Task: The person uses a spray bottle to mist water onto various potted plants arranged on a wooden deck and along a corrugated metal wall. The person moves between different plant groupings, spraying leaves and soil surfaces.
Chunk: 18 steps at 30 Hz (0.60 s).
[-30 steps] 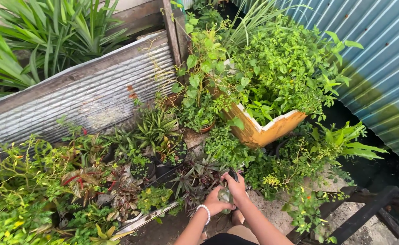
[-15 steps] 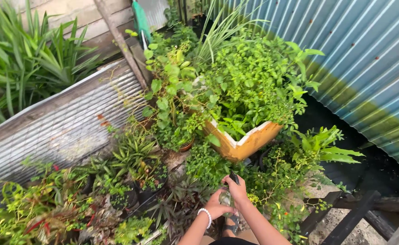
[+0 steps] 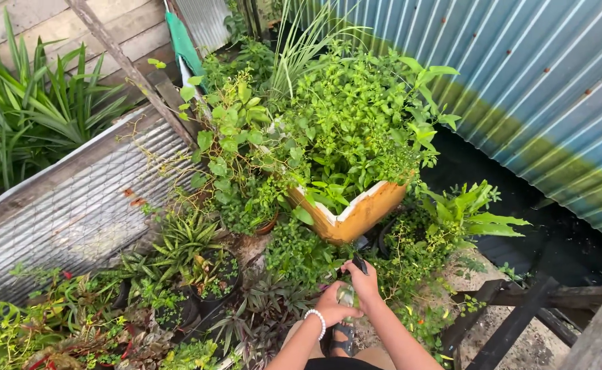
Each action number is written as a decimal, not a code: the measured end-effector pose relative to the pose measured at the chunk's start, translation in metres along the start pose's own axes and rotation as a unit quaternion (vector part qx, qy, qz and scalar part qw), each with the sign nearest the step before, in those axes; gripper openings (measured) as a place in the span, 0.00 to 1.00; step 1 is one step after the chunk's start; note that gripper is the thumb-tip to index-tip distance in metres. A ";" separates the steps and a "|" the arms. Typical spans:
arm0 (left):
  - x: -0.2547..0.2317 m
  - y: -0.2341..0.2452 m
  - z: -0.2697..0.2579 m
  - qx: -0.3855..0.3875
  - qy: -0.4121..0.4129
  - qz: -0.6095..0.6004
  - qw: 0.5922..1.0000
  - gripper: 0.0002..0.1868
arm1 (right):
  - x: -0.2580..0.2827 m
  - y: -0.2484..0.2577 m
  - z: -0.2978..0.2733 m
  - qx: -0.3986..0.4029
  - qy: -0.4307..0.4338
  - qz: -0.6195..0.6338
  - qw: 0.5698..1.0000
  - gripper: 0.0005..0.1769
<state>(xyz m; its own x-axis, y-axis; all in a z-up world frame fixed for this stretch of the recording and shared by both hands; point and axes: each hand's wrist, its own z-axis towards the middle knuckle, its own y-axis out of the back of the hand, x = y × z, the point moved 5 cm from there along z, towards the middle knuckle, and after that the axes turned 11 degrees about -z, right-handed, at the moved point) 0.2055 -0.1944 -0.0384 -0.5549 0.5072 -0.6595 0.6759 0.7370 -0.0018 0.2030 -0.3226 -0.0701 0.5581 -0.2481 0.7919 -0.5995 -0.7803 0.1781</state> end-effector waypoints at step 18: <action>0.019 -0.004 0.030 -0.005 -0.026 0.068 0.997 0.41 | -0.016 0.002 0.012 0.041 -0.014 -0.015 0.999 0.07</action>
<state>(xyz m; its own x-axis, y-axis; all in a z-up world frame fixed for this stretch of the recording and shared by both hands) 0.2070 -0.2006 -0.0739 -0.4325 0.5792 -0.6910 0.7384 0.6673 0.0972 0.1995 -0.3274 -0.0897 0.5920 -0.2385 0.7698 -0.5330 -0.8323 0.1521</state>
